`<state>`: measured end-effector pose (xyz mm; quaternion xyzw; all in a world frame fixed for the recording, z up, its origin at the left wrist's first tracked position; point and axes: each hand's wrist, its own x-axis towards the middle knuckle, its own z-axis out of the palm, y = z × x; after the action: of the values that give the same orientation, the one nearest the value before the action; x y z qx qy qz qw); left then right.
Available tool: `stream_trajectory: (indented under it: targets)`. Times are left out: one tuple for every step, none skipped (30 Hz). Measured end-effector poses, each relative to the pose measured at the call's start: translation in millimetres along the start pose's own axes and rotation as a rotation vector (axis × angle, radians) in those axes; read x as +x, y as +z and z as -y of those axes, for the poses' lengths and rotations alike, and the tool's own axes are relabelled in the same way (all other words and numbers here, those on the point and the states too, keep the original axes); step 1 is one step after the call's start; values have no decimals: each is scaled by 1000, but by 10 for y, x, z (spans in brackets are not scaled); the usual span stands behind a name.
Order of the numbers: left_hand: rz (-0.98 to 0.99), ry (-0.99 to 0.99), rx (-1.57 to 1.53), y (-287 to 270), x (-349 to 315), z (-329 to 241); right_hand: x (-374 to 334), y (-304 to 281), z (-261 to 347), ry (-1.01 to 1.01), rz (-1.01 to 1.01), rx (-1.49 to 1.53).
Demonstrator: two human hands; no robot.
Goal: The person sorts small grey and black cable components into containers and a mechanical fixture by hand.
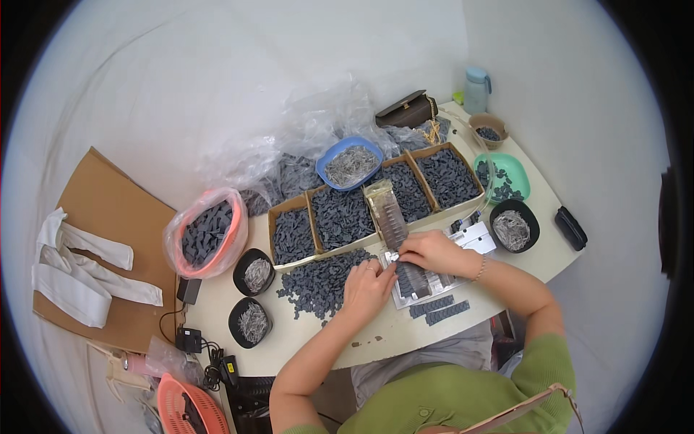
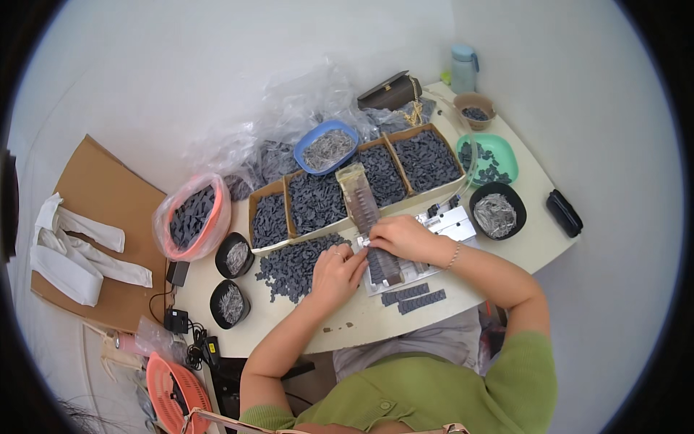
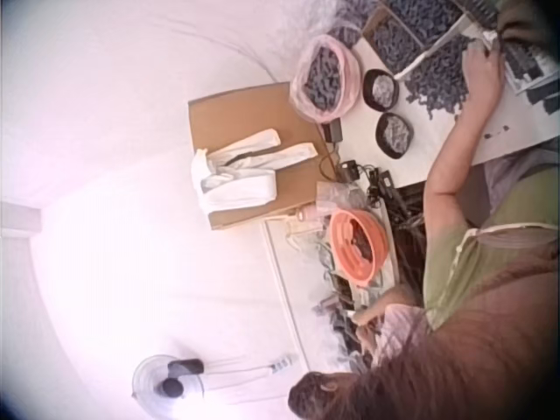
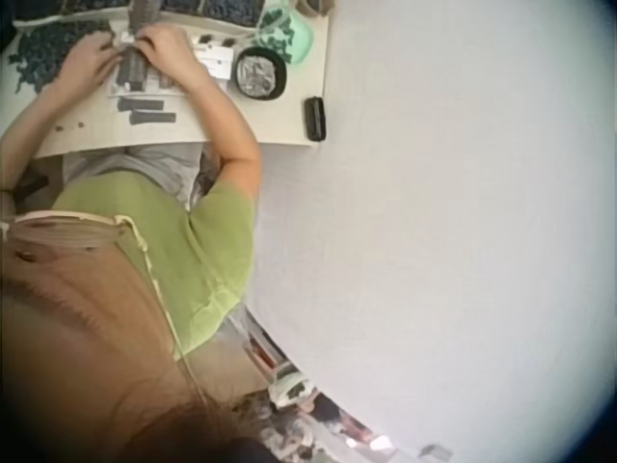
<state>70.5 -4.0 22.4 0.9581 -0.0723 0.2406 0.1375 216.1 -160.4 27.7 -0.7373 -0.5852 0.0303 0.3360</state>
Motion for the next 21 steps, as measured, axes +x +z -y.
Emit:
stream_trajectory:
  targets:
    - [-5, 2, -8, -53, -4, -8, 37, 79, -8, -30, -20, -95]
    - [-32, -18, 4, -125, -24, -13, 57, 129, -9, -88, -32, -163]
    - [-58, -39, 17, -216, -65, -6, 73, 171, -6, -147, -45, -231]
    - [-84, -61, 30, -301, -126, 33, 80, 204, 4, -207, -57, -298]
    - [-111, -83, 43, -385, -205, 102, 52, 207, 16, -233, -49, -336]
    - [-138, -106, 55, -481, -296, 182, 9, 192, 33, -258, -40, -374]
    - [-162, -185, 73, -592, -386, 237, -31, 174, 59, -284, -30, -413]
    - [-212, -220, 101, -701, -476, 309, -64, 160, 91, -294, -55, -447]
    - [-224, -293, 155, -829, -556, 365, -100, 140, 125, -303, -80, -482]
    - [-236, -365, 207, -954, -643, 427, -134, 115, 152, -311, -104, -519]
    - [-260, -425, 269, -1050, -772, 534, -156, 89, 167, -299, -113, -515]
    - [-284, -481, 330, -1129, -901, 660, -183, 56, 168, -283, -125, -515]
    - [-225, -592, 381, -1227, -1023, 766, -209, 23, 165, -271, -139, -511]
    - [-174, -655, 440, -1267, -1187, 922, -264, -49, 158, -217, -186, -508]
    - [-109, -717, 475, -1317, -1333, 1009, -315, -124, 118, -172, -231, -497]
    - [-50, -743, 479, -1338, -1535, 1133, -370, -227, 83, -131, -276, -485]
    - [11, -771, 483, -1351, -1678, 1221, -441, -366, 39, -35, -307, -517]
    - [14, -811, 421, -1378, -1677, 1229, -545, -534, -2, 69, -337, -552]
    - [17, -850, 361, -1418, -1653, 1218, -639, -695, -18, 209, -352, -564]
    - [22, -885, 293, -1435, -1619, 1205, -756, -842, -42, 355, -364, -580]
    - [11, -902, 271, -1443, -1601, 1185, -891, -934, -131, 444, -360, -602]
